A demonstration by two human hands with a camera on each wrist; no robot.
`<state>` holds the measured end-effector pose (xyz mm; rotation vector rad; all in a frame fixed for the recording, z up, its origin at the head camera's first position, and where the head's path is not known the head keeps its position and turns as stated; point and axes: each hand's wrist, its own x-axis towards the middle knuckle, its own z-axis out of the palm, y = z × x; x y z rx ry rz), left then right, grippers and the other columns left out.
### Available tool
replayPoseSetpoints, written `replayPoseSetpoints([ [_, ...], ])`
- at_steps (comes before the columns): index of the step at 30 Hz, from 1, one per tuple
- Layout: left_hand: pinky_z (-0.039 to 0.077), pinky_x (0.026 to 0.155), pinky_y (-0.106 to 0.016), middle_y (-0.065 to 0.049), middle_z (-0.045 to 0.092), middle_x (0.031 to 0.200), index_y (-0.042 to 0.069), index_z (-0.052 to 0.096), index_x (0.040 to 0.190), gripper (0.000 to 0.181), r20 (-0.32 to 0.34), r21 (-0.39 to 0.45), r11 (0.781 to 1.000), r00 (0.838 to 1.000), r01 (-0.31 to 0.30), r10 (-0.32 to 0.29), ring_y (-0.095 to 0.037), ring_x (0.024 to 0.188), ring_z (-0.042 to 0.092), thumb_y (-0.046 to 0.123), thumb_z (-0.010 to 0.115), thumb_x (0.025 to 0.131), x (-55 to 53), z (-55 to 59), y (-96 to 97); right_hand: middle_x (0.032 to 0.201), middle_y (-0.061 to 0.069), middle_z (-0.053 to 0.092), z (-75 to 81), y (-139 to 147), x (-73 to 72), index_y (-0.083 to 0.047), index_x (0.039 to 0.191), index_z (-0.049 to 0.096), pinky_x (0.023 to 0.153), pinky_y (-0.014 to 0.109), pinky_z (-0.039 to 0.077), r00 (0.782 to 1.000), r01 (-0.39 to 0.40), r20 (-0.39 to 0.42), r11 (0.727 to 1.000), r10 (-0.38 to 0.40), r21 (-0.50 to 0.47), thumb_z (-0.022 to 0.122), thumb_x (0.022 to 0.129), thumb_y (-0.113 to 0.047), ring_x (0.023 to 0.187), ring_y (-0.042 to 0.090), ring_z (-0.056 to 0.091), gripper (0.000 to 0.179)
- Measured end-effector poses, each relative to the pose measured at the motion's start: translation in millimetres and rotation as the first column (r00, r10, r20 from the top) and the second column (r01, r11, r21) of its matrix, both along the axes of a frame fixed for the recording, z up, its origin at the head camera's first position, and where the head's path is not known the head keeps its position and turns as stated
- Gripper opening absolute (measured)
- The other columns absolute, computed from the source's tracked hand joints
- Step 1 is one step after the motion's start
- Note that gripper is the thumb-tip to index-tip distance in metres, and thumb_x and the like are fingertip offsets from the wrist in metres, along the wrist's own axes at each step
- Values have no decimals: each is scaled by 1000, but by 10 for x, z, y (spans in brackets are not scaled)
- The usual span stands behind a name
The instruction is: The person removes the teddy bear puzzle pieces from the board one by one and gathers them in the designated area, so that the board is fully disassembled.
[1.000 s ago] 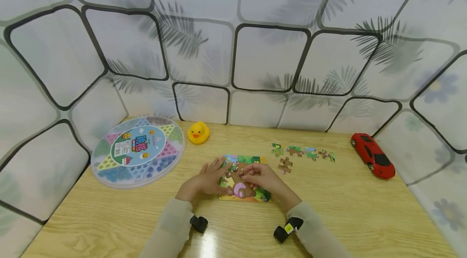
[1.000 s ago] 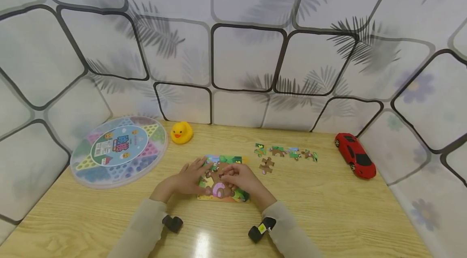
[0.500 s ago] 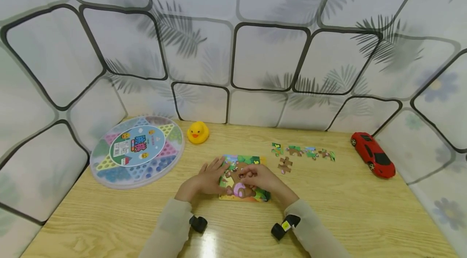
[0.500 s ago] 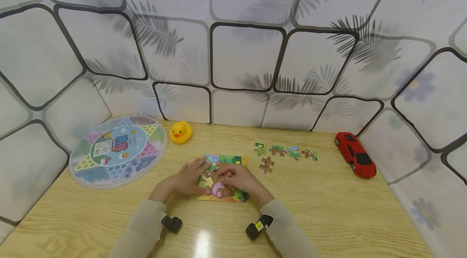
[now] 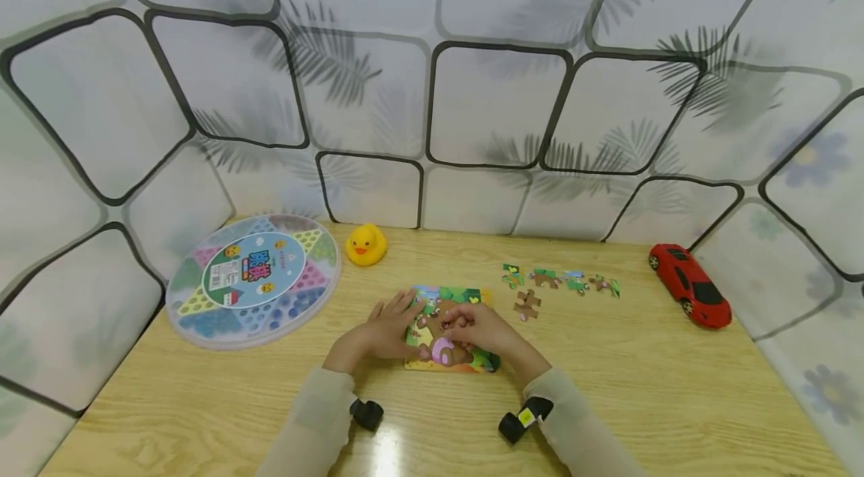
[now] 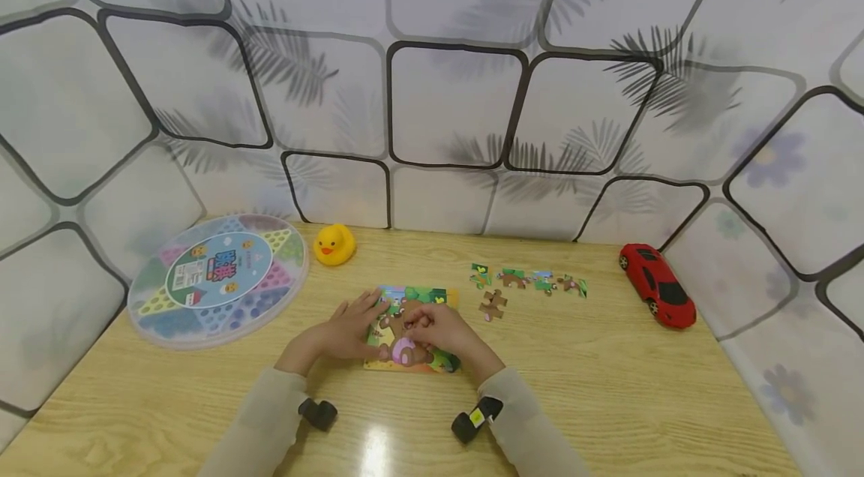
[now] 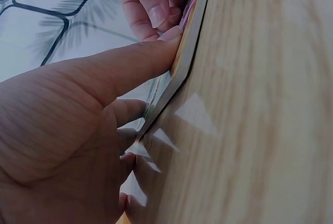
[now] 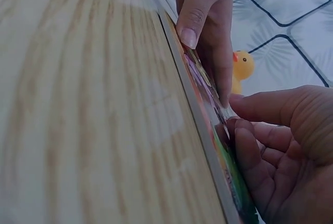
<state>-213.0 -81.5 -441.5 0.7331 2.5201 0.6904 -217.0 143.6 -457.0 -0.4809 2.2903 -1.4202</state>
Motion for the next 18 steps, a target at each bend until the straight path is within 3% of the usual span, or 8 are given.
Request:
replayPoseSetpoints([
  [10,-1,111,-57,-14,0,158,5,19,151,91,8,22,1000,1000,-12,12,-33,144,-3,45,68,84,3,-13,-2,72,3,57,0,-25,37,9,108,60,51,22,44,999,35,-19,998,-36,-42,62,91,-7,57,10,50,24],
  [18,0,111,-57,-14,2,158,2,20,149,93,-1,48,998,999,-32,32,-32,144,-1,42,70,82,-7,-59,0,77,3,59,-25,-79,57,1,97,63,54,24,47,988,151,15,988,-151,-30,63,90,-10,61,11,54,13],
])
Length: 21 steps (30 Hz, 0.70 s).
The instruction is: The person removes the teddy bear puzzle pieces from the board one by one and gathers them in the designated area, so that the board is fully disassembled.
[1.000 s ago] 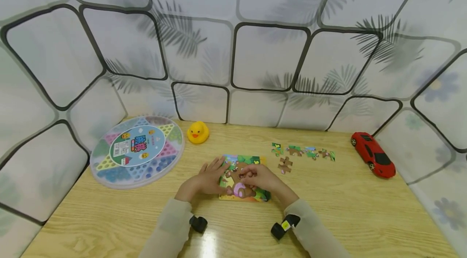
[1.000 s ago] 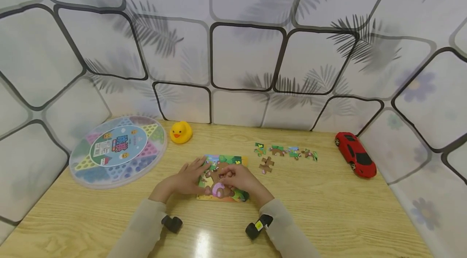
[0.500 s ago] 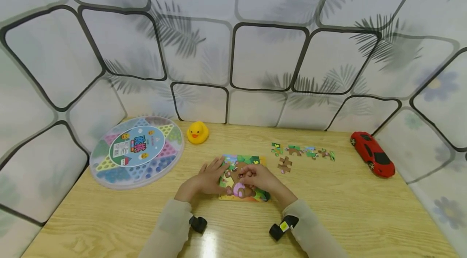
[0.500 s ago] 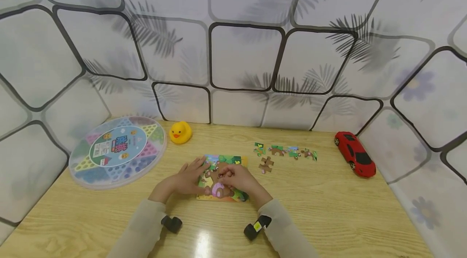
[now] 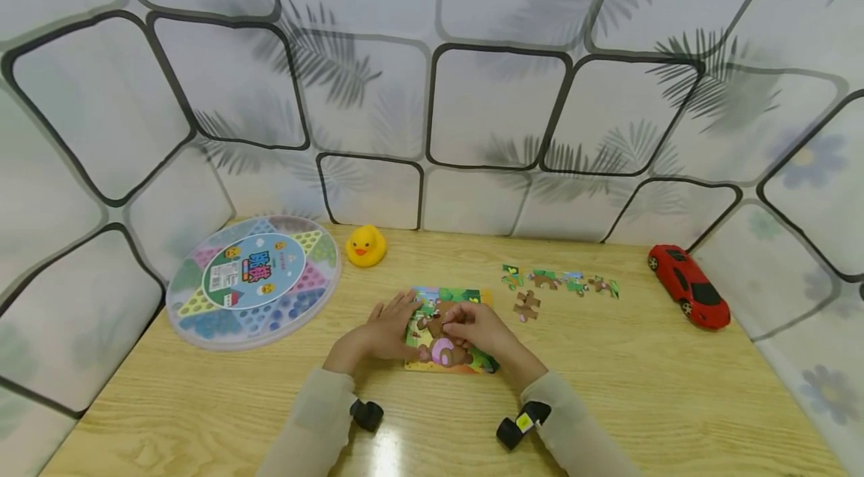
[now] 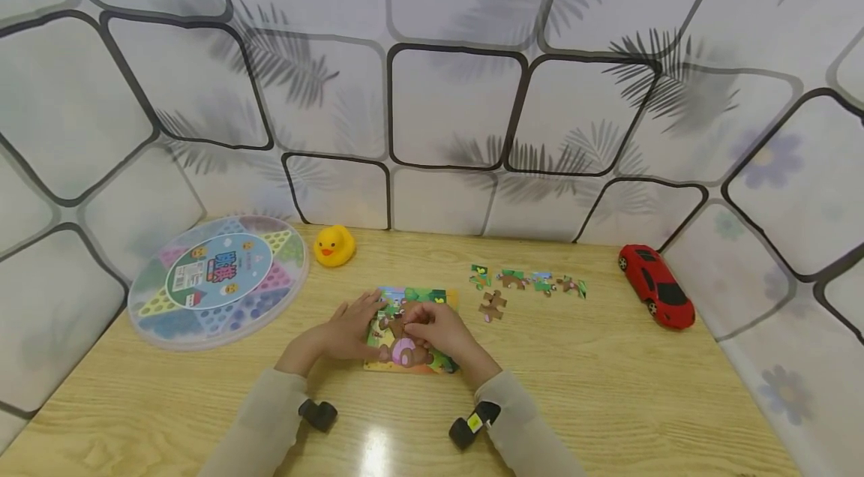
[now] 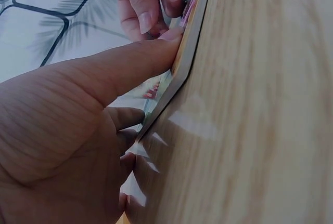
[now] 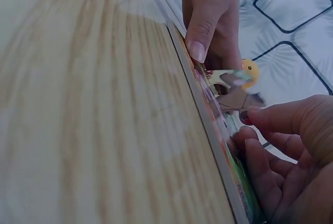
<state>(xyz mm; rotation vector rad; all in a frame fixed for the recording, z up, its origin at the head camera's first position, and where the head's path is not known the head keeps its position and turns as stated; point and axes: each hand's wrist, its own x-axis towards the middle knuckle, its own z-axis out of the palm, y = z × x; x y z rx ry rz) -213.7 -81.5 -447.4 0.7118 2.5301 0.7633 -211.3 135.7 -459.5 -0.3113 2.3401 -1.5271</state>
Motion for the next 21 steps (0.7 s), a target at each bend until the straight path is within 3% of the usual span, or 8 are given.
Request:
replayPoseSetpoints([
  [5,-2,111,-57,-14,1,158,2,20,150,91,6,7,1000,1000,3,-3,-32,144,-2,40,70,83,4,-2,-6,76,4,62,43,-37,37,-1,94,63,56,27,50,998,65,21,998,-66,3,65,90,-11,62,12,58,11],
  [12,0,111,-58,-16,2,158,1,21,149,91,-4,-23,1000,1000,20,-20,-33,144,-1,42,68,84,19,46,-4,69,2,61,-13,-51,10,-2,89,64,53,23,48,992,125,22,992,-124,-2,66,88,-9,56,10,56,8],
  [21,1,111,-57,-14,0,158,0,23,149,88,-3,-55,998,1000,16,-16,-31,145,-1,44,66,85,21,58,8,74,2,66,-15,-20,-4,1,94,65,51,22,48,984,170,61,984,-166,-51,65,89,-8,53,9,57,10],
])
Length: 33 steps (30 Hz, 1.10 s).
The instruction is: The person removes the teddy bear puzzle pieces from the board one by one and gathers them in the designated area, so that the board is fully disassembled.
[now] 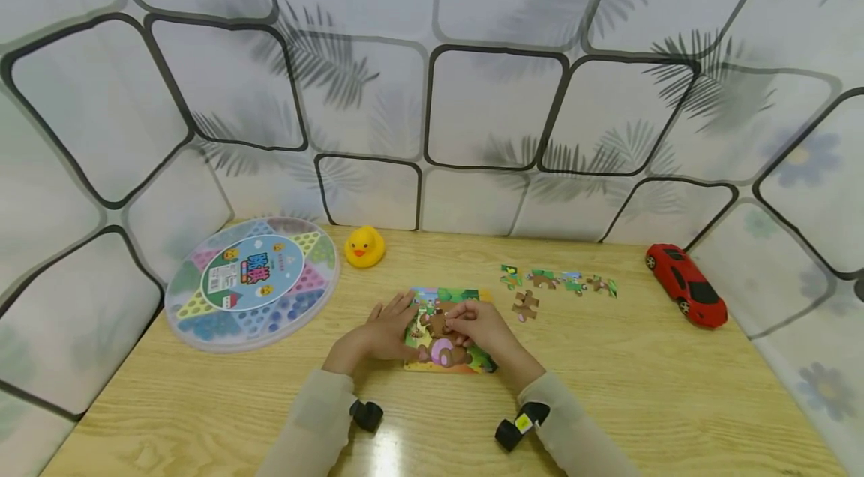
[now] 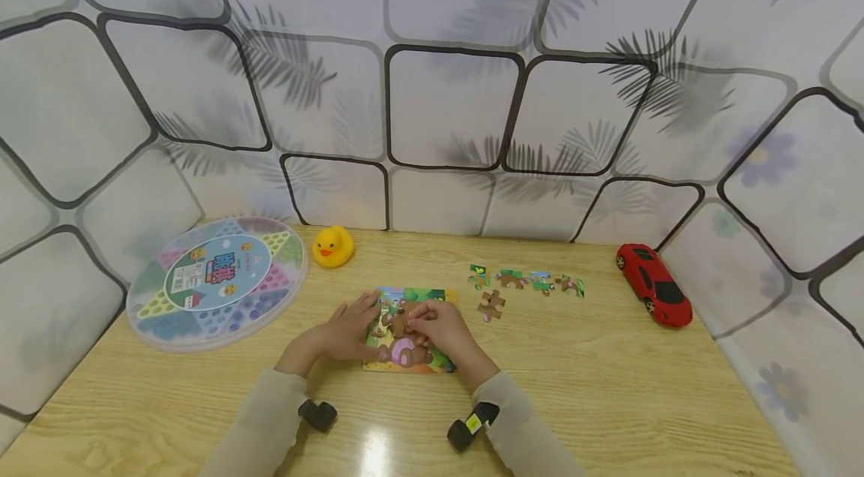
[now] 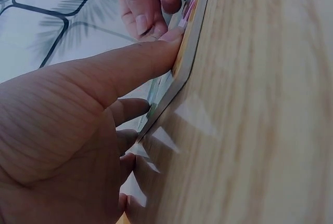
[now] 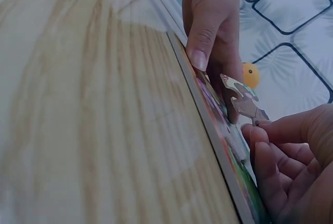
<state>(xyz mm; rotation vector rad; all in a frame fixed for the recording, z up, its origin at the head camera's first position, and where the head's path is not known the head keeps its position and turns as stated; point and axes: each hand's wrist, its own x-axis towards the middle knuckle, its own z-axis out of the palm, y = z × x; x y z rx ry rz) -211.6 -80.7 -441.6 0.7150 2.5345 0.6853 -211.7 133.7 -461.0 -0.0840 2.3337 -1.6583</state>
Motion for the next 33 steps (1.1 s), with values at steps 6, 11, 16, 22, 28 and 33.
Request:
replayPoseSetpoints([
  [6,2,111,-59,-16,2,158,5,26,149,85,-11,13,1000,1000,7,-7,-34,144,0,42,68,85,7,-10,-4,72,3,65,9,162,15,10,99,62,52,21,50,1000,-25,-12,992,24,-121,63,89,-2,56,9,59,16],
  [11,0,111,-58,-17,2,158,6,25,150,86,-8,23,1000,1000,6,-6,-34,144,-1,42,68,84,-1,-26,-17,72,3,65,40,317,28,10,98,61,54,21,50,1000,1,-23,992,-4,-125,60,91,-3,57,9,59,15],
  [16,0,111,-58,-17,2,158,6,26,149,86,-9,29,1000,1000,10,-10,-35,144,-1,42,68,84,-10,-22,-22,75,3,65,64,503,14,10,99,60,56,21,51,998,50,-21,993,-52,-111,60,91,-2,59,10,59,15],
  [22,0,111,-58,-17,2,158,6,25,150,86,-7,35,999,1000,12,-12,-35,144,-1,43,68,85,-13,-17,-20,79,2,66,78,771,-6,10,100,60,58,22,52,992,117,-26,988,-120,-96,60,91,-3,62,11,61,16],
  [28,-1,111,-58,-16,0,158,7,25,150,86,0,35,999,1000,7,-7,-33,144,-2,44,68,85,-24,-40,-22,79,2,66,97,1013,-10,9,104,59,59,23,52,982,187,-13,979,-189,-75,59,92,-5,63,10,61,19],
  [33,-1,111,-58,-16,0,158,7,25,150,86,9,43,999,1000,6,-7,-33,144,-3,43,68,85,-18,-37,-22,76,0,65,103,1202,-2,9,107,58,61,23,52,975,218,-19,974,-220,-55,59,93,-7,64,9,61,22],
])
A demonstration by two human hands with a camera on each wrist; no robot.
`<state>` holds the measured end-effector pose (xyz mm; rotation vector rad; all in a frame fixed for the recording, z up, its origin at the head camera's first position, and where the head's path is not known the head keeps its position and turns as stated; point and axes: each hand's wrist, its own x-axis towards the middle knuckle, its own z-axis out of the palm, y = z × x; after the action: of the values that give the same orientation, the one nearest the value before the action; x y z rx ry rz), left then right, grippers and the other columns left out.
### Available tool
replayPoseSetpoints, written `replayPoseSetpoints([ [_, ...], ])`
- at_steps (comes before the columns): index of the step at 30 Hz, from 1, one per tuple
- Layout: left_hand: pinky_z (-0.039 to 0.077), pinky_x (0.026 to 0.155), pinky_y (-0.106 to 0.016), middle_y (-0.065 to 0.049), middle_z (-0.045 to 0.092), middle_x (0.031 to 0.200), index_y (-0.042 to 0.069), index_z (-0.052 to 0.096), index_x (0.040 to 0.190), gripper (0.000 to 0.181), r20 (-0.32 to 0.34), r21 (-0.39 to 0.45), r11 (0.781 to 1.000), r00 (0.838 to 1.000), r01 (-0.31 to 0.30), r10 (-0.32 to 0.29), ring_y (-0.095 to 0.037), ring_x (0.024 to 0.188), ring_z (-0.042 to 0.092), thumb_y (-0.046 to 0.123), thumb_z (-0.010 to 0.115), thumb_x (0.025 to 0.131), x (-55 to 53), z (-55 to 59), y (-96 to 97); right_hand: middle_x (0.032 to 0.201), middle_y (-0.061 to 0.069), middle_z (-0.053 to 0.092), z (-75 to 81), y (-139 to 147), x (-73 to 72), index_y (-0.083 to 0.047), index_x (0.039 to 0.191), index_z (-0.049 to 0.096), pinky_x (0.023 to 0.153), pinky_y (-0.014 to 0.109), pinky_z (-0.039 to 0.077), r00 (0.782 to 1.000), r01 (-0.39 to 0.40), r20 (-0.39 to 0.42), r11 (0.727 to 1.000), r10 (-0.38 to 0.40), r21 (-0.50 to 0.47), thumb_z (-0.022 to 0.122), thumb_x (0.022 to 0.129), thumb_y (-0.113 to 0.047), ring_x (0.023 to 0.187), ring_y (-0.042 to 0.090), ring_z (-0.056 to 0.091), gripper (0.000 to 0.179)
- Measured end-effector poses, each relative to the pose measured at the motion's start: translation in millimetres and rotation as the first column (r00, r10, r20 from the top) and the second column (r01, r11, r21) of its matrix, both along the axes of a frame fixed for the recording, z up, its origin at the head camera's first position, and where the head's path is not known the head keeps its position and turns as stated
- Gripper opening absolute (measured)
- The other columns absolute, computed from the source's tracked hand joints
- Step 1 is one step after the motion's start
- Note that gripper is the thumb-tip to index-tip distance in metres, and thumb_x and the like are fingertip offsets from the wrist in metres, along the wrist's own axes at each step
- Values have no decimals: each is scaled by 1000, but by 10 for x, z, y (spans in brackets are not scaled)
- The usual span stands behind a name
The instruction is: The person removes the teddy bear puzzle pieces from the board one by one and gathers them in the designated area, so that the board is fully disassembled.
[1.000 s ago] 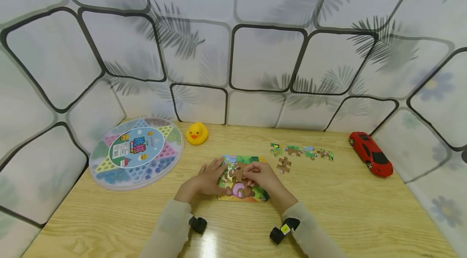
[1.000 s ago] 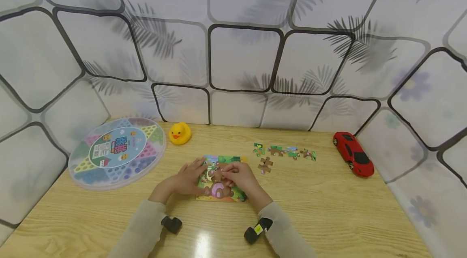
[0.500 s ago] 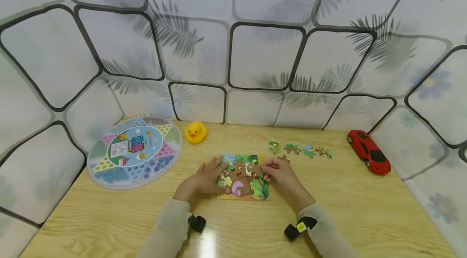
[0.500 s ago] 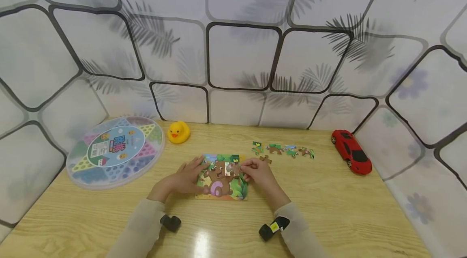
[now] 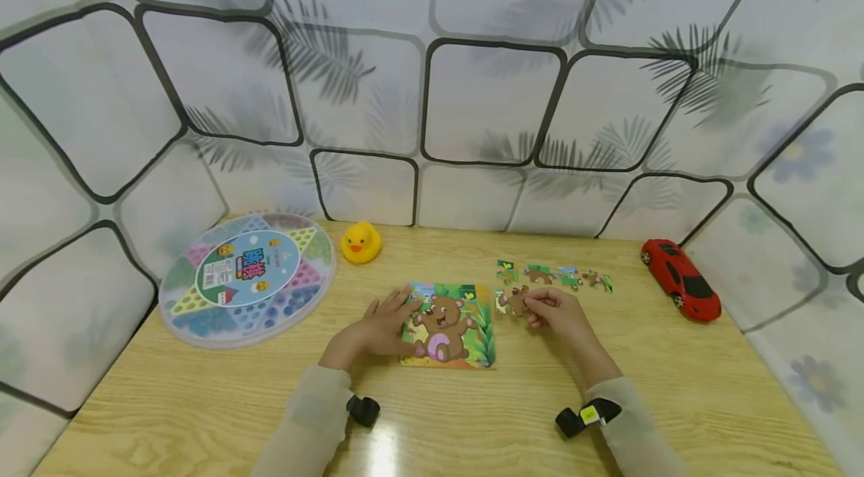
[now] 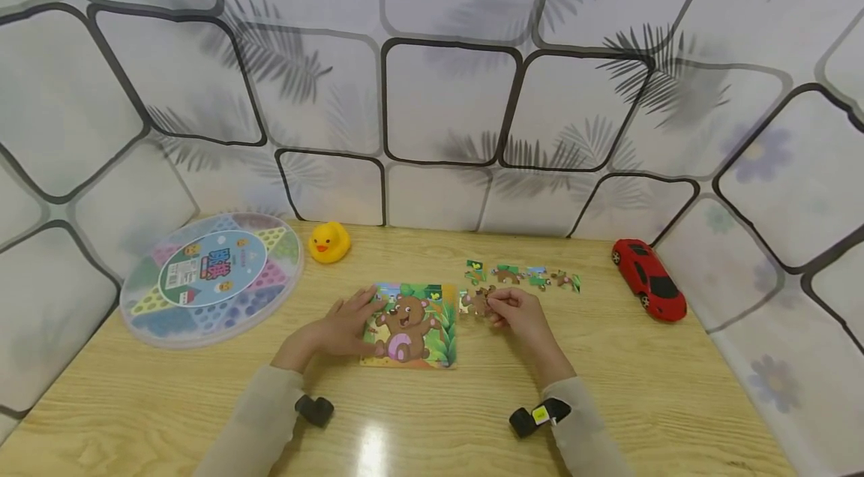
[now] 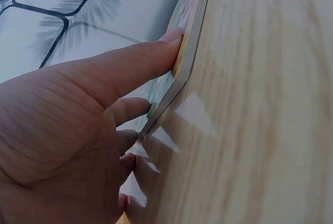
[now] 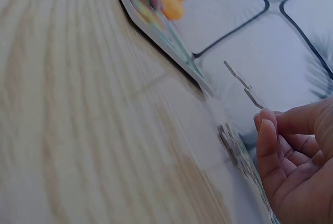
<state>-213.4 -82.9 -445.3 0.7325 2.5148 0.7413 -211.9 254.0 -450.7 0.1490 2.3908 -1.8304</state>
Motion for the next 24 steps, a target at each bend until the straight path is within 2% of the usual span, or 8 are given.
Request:
replayPoseSetpoints([
  [4,0,111,-58,-16,0,158,7,25,150,87,-7,-3,1000,1000,3,-3,-34,144,-2,44,68,84,-12,3,5,76,-1,64,19,150,-2,11,110,56,62,22,53,1000,22,-13,1000,-21,21,58,94,-8,65,8,61,25],
  [15,1,111,-59,-17,1,158,7,26,150,86,-16,-15,1000,1000,7,-8,-35,144,-1,45,67,85,-11,-6,6,75,-8,64,25,492,-45,11,106,58,59,22,53,993,121,-4,993,-121,2,58,94,-7,61,5,61,22],
  [21,0,111,-59,-17,1,158,7,25,150,86,-12,-14,1000,1000,11,-11,-35,144,-2,44,67,85,2,20,3,75,-7,64,4,577,-59,13,109,57,58,23,54,987,156,26,988,-156,-5,57,94,-6,61,6,62,24],
  [24,-1,111,-59,-16,0,158,7,25,150,86,-2,-7,1000,1000,9,-9,-34,144,-2,44,67,85,12,20,-1,74,-8,64,-10,606,-70,10,106,60,58,22,54,984,172,50,985,-171,-23,58,93,-5,61,6,62,20],
])
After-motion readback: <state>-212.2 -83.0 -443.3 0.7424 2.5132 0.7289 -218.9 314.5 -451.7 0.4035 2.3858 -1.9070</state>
